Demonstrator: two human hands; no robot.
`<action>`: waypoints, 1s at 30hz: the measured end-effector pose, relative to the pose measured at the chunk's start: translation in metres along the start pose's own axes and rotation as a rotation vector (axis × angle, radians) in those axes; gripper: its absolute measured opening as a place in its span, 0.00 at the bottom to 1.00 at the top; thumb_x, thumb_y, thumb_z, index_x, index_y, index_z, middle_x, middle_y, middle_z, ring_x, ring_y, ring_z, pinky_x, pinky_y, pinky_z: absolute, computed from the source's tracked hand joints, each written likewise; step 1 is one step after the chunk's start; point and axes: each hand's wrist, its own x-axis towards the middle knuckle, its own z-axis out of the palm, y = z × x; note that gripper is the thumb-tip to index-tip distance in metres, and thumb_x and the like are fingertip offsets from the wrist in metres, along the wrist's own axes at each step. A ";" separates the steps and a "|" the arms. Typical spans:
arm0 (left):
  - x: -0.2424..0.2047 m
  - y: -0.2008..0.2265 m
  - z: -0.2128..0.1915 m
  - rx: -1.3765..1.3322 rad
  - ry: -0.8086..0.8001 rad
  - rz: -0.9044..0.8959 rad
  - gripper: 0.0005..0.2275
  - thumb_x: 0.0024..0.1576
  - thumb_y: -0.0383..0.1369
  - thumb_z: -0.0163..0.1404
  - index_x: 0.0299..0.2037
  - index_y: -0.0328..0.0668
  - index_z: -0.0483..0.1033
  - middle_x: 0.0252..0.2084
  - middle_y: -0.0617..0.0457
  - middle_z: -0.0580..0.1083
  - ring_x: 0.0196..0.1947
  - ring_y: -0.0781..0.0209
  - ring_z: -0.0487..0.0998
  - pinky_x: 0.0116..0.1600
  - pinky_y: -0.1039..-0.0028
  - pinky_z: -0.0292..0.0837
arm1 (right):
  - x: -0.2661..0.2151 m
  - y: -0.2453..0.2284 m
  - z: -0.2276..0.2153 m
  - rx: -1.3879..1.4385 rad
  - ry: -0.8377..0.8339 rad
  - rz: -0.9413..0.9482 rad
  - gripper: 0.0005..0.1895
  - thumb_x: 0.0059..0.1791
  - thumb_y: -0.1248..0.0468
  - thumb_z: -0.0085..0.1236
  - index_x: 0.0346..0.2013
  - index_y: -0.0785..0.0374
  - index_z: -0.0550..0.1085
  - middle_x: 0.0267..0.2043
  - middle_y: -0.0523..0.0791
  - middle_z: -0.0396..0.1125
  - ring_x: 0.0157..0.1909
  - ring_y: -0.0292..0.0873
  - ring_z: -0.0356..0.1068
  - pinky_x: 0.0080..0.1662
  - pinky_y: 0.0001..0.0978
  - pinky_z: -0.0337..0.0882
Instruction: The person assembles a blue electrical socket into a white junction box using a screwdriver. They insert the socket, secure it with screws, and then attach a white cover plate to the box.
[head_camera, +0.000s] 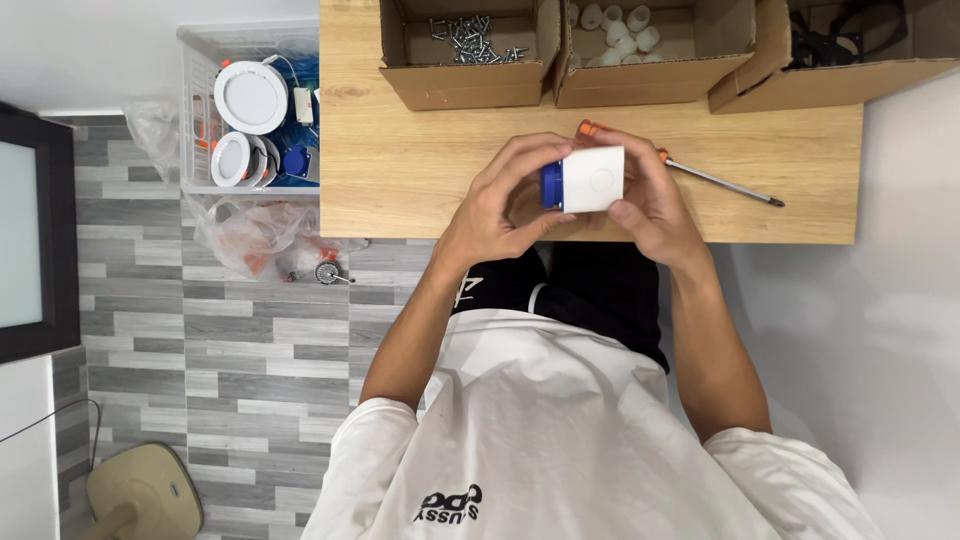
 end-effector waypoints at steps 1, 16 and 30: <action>0.001 0.000 0.000 0.019 -0.006 0.017 0.27 0.61 0.31 0.68 0.69 0.36 0.72 0.65 0.41 0.74 0.62 0.45 0.80 0.62 0.59 0.83 | 0.000 -0.001 -0.001 0.051 0.011 0.041 0.45 0.52 0.53 0.61 0.77 0.72 0.55 0.63 0.54 0.64 0.51 0.46 0.77 0.44 0.33 0.84; 0.001 0.000 0.002 -0.003 -0.027 -0.177 0.32 0.59 0.42 0.71 0.70 0.39 0.71 0.64 0.44 0.75 0.50 0.54 0.85 0.53 0.67 0.85 | -0.003 0.005 0.003 0.035 0.003 -0.023 0.42 0.46 0.75 0.68 0.72 0.71 0.57 0.76 0.56 0.56 0.71 0.55 0.66 0.62 0.40 0.77; 0.013 0.015 0.000 0.080 -0.058 -0.114 0.30 0.53 0.33 0.72 0.66 0.40 0.75 0.62 0.43 0.76 0.62 0.41 0.80 0.63 0.55 0.80 | 0.000 -0.002 0.003 -0.063 0.010 -0.017 0.31 0.55 0.64 0.60 0.71 0.70 0.65 0.76 0.55 0.56 0.80 0.54 0.56 0.73 0.45 0.61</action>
